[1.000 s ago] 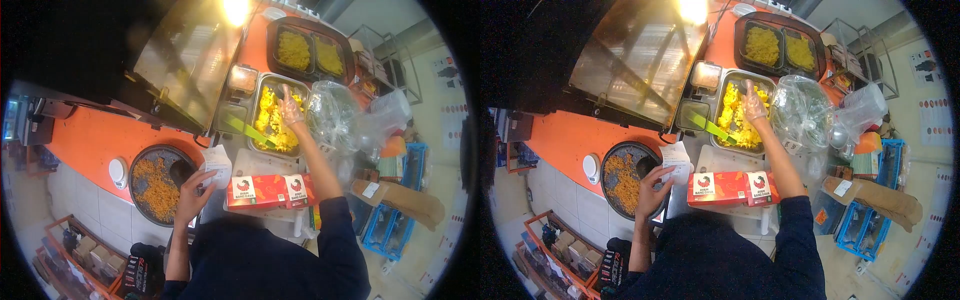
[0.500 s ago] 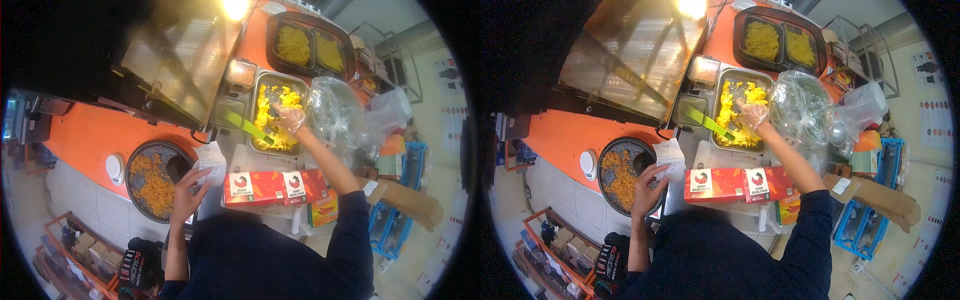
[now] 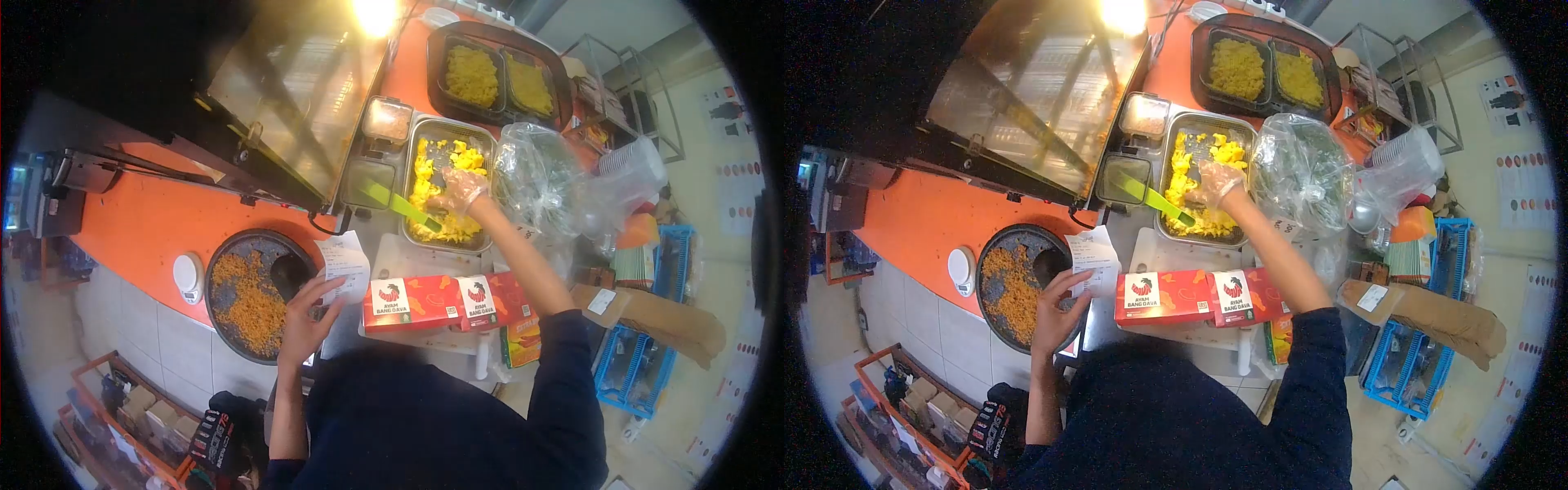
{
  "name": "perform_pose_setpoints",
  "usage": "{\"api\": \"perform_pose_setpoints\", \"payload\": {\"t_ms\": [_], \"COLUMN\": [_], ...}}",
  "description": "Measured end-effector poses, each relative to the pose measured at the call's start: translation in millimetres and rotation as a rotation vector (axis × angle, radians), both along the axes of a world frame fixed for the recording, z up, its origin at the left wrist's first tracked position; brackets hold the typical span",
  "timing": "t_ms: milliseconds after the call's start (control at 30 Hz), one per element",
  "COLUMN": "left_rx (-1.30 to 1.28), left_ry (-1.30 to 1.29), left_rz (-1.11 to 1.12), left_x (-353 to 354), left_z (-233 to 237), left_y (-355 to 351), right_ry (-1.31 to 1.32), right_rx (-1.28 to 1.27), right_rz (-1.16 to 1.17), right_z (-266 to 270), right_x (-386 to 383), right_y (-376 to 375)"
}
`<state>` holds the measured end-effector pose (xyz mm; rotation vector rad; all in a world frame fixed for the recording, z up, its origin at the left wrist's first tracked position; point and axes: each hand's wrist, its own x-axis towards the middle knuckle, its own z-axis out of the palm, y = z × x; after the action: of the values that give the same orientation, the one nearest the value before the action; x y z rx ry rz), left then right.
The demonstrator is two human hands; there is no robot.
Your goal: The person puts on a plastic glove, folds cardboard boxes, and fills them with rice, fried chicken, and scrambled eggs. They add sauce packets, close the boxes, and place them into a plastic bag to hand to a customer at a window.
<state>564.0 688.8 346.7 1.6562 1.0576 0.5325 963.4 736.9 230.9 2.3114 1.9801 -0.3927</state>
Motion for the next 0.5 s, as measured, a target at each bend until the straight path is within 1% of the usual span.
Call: {"api": "perform_pose_setpoints", "payload": {"t_ms": [100,200,233,267,333,367,433,467,500], "left_rx": [0.017,0.047,0.054,0.061,0.212,0.290,0.375,0.417,0.419], "left_ry": [0.008,-0.001,-0.004,-0.007,0.040,0.063,0.033,0.056,0.086], "left_rz": [-0.003,0.005,0.013,0.019,-0.101,-0.162,-0.266,-0.324,-0.439], "left_x": [2,7,11,16,33,43,76,91,107], "left_z": [9,20,25,30,36,40,49,39,42], "left_y": [0,-1,-4,-6,-14,-19,-37,-51,-63], "right_ry": [-0.010,-0.060,-0.027,0.015,0.097,0.122,0.167,0.188,0.138], "right_rx": [-0.144,-0.018,0.117,0.116,0.121,0.099,0.188,0.229,0.038], "right_rz": [-0.066,-0.097,-0.101,-0.148,-0.247,-0.303,-0.215,-0.168,-0.366], "right_z": [14,-18,-29,-38,-47,-34,-50,-56,-32], "right_x": [-4,0,3,5,8,8,27,36,32], "right_y": [2,-11,-18,-19,-16,-15,-11,-9,-6]}}
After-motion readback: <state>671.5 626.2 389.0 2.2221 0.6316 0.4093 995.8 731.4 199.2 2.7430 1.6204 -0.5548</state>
